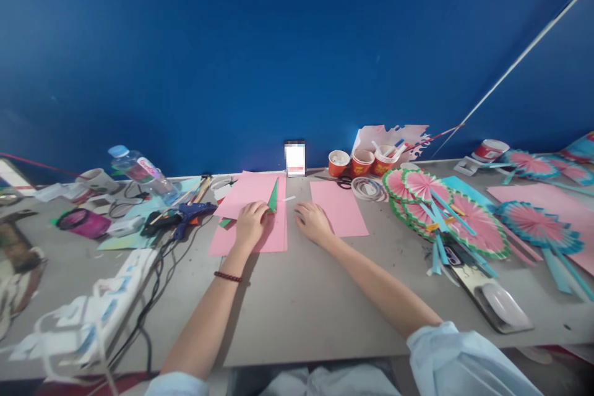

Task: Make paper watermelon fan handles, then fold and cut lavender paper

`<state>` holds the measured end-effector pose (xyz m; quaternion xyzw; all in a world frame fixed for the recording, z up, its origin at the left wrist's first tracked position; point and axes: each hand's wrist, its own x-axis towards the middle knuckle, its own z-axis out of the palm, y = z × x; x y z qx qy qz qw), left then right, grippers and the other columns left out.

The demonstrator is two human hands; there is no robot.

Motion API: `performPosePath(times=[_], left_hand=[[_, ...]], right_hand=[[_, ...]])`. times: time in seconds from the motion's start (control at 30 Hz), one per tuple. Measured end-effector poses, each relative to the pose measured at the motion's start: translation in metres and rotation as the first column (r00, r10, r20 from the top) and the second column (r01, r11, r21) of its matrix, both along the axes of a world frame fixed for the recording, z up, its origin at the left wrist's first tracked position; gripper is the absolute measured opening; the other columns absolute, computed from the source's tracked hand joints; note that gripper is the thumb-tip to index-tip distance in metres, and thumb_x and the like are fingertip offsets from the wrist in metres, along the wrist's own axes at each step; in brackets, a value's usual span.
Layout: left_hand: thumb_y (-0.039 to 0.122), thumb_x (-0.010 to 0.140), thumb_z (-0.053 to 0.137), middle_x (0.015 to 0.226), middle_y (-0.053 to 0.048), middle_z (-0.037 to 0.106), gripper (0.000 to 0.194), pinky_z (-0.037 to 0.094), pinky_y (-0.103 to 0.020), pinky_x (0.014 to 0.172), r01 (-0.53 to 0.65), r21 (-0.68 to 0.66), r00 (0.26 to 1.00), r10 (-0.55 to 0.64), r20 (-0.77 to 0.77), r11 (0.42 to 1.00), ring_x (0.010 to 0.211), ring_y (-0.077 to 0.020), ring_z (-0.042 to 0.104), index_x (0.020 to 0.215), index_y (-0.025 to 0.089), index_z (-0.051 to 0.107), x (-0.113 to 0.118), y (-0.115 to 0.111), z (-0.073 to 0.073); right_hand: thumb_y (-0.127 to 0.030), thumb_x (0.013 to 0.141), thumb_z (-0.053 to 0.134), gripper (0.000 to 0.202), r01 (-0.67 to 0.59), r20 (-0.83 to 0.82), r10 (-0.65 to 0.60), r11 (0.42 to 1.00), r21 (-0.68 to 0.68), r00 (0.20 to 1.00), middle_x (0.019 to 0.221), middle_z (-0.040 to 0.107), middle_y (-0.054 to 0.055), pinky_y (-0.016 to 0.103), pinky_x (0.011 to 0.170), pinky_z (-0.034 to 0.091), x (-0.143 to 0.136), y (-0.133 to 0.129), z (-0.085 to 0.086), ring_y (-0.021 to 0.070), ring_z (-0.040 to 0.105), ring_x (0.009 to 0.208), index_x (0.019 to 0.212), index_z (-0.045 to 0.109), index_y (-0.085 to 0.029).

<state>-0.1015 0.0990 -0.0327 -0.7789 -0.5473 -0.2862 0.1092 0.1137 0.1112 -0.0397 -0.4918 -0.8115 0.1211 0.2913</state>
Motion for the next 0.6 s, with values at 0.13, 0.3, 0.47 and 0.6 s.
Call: performPosePath(times=[0.13,0.3,0.47,0.6], left_hand=[[0.014,0.084,0.053,0.106,-0.006,0.066,0.013,0.044,-0.037,0.083,-0.026,0.066,0.997,0.030,-0.066,0.997,0.098,-0.0248,0.057,0.080,0.020,0.064,0.001,0.002,0.002],[0.017,0.089,0.048,0.101,-0.006,0.067,0.016,0.043,-0.035,0.081,-0.020,0.108,1.000,0.021,-0.012,0.994,0.094,-0.0224,0.058,0.082,0.020,0.062,0.003,0.003,0.008],[0.019,0.091,0.047,0.094,-0.006,0.068,0.016,0.042,-0.033,0.076,-0.008,0.190,1.000,0.009,-0.001,0.982,0.088,-0.0205,0.059,0.084,0.020,0.062,0.006,0.003,0.011],[0.018,0.090,0.049,0.094,-0.006,0.069,0.014,0.042,-0.032,0.076,0.024,0.222,1.000,-0.020,-0.021,0.975,0.086,-0.0201,0.059,0.086,0.019,0.063,0.006,0.003,0.011]], right_hand=[[-0.014,0.083,0.052,0.023,-0.017,0.009,0.017,1.000,0.002,1.000,0.112,0.063,0.009,0.037,0.094,0.039,0.000,0.001,-0.001,0.0223,0.053,0.105,0.102,0.065,-0.017],[-0.010,0.083,0.050,0.025,-0.089,-0.018,0.090,0.996,0.007,0.996,0.111,0.063,0.009,0.035,0.092,0.041,-0.006,-0.001,0.005,0.0207,0.054,0.105,0.103,0.064,-0.016],[-0.012,0.086,0.047,0.036,-0.265,-0.096,0.267,0.963,0.040,0.959,0.122,0.057,0.008,0.034,0.098,0.040,-0.020,-0.009,0.021,0.0193,0.049,0.115,0.120,0.056,-0.019],[-0.016,0.090,0.042,0.036,-0.256,0.050,0.258,0.966,-0.040,0.965,0.126,0.052,0.007,0.032,0.093,0.042,-0.031,-0.014,0.034,0.0190,0.051,0.110,0.123,0.055,-0.023]])
